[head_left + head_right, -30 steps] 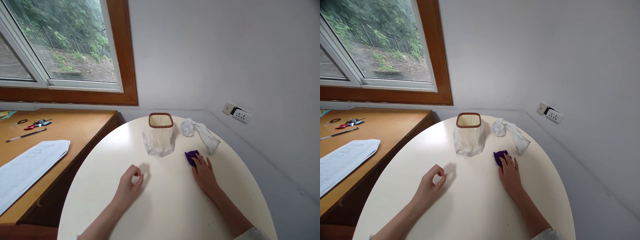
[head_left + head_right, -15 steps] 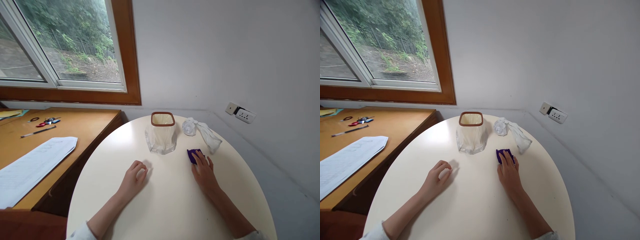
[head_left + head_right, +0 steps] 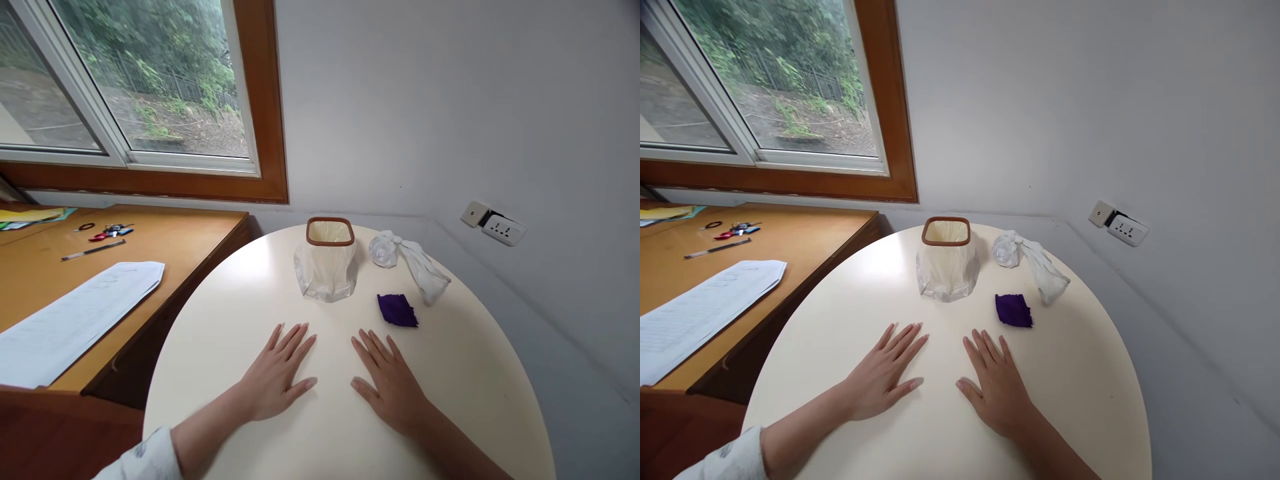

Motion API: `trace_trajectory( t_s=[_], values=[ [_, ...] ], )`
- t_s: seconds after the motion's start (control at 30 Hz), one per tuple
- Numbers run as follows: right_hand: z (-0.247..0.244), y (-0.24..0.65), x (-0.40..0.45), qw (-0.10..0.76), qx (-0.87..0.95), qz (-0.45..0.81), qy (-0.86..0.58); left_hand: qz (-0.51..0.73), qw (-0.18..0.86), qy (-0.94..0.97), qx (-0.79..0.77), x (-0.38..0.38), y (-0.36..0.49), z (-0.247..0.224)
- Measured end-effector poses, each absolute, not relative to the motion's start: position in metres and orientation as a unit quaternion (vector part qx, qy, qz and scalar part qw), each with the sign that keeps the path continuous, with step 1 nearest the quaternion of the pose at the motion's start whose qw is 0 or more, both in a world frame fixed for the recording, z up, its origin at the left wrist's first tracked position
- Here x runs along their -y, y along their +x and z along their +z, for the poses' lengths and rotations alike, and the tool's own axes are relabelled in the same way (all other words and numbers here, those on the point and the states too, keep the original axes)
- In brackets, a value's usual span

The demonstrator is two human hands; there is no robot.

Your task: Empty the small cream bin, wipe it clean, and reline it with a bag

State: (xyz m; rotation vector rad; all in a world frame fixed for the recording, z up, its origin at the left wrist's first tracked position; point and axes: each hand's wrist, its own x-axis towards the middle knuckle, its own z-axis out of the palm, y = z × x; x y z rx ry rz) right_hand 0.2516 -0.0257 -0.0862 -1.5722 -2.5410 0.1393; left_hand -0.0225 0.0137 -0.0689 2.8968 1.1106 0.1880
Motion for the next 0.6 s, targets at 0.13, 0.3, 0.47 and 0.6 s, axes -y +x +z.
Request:
trace_trajectory(
  t_s=[0.13,0.3,0.47,0.6],
  values=[
    [-0.0845,0.2506,0.0250,0.077,0.844,0.055,-0.529,0.055,0.015,0.931,-0.360,-0.0151,-0.0218,-0.0675],
    [-0.0855,0.2504,0.0244,0.072,0.840,0.067,-0.534,0.054,0.008,0.931,-0.362,-0.0144,-0.0214,-0.0670],
    [-0.0853,0.2502,0.0235,0.067,0.837,0.080,-0.537,0.034,0.009,0.929,-0.369,-0.0147,-0.0211,-0.0686],
    [-0.0841,0.2500,0.0230,0.069,0.837,0.084,-0.537,0.039,0.011,0.930,-0.366,-0.0152,-0.0211,-0.0675]
  ],
)
